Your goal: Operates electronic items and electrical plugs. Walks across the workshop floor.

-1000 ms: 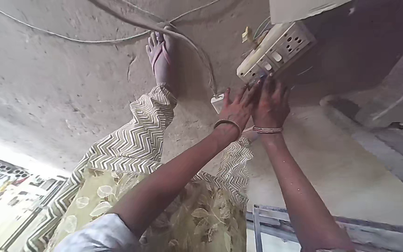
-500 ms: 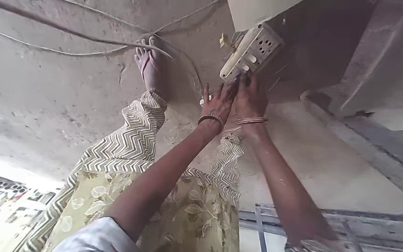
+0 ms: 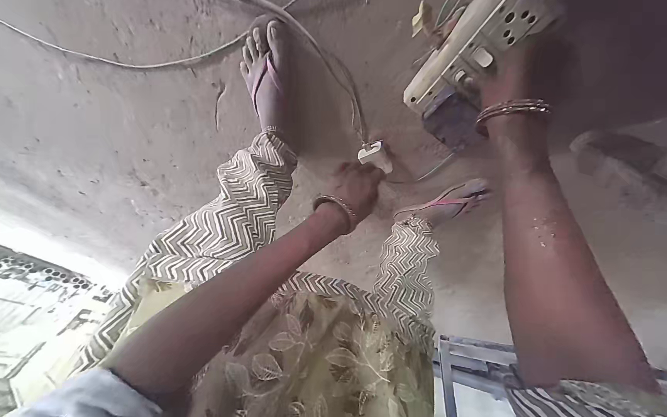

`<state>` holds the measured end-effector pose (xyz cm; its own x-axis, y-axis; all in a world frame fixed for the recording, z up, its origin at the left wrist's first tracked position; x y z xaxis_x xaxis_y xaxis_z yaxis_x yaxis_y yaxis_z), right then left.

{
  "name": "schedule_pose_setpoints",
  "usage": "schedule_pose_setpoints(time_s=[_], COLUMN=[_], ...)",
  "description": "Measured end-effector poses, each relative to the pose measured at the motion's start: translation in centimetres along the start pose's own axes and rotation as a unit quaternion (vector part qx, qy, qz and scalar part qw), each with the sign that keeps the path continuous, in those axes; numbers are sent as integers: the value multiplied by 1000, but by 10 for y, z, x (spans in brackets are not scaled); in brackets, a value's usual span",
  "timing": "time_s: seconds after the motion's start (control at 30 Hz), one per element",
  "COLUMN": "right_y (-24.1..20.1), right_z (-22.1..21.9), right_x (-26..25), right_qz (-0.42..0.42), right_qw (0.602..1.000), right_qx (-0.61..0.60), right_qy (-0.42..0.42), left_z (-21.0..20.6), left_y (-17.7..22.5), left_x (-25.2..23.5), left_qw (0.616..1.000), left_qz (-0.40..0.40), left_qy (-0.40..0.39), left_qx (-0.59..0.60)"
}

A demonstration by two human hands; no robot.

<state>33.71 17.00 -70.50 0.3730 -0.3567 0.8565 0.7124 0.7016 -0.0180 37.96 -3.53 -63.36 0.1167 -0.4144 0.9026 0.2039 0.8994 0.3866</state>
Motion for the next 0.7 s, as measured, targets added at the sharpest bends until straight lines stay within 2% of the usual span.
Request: schedule_pose_setpoints(time_s=[0.1, 0.17, 0.27, 0.33, 0.37, 0.43, 0.5, 0.6, 0.7], right_y=[9, 17, 23, 18, 14, 12, 12, 11, 0], right_z=[8, 10, 9, -2, -15, -71, -124, -196, -228], right_x=[4, 10, 43, 79, 96, 112, 122, 106, 83], right_qz=[-9, 16, 79, 111, 103, 91, 97, 141, 101], right_qw=[1000, 1000, 994, 987, 985, 986, 987, 988, 989], right_qx=[20, -7, -80, -102, -94, -95, -88, -58, -72], right_qy=[8, 12, 10, -55, -101, -98, -94, 15, 74], left_z=[-10, -18, -37, -51, -58, -67, -59, -22, 29], left_y=[-23, -31, -43, -49, -52, -54, -49, -38, -35], left_x=[-3, -12, -26, -31, -30, -22, -4, 28, 76], left_qw=[992, 989, 979, 973, 973, 971, 971, 978, 981], left_qz=[89, 118, 157, 170, 166, 156, 149, 121, 119], left_qy=[-83, -87, -53, -74, -97, -146, -167, -171, -143], left_qx=[-12, 4, 119, 135, 125, 107, 86, 18, -49])
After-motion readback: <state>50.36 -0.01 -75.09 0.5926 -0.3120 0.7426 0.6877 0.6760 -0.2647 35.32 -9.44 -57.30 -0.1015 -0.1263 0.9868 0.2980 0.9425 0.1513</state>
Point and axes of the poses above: each hand's wrist, its own x-axis away from the middle knuckle, its own z-axis out of the back of the hand, y = z × x, the point moved 1 cm from there along -x, towards the middle knuckle, and after that the axes turned 4 degrees about -x, right-handed, at the moved point
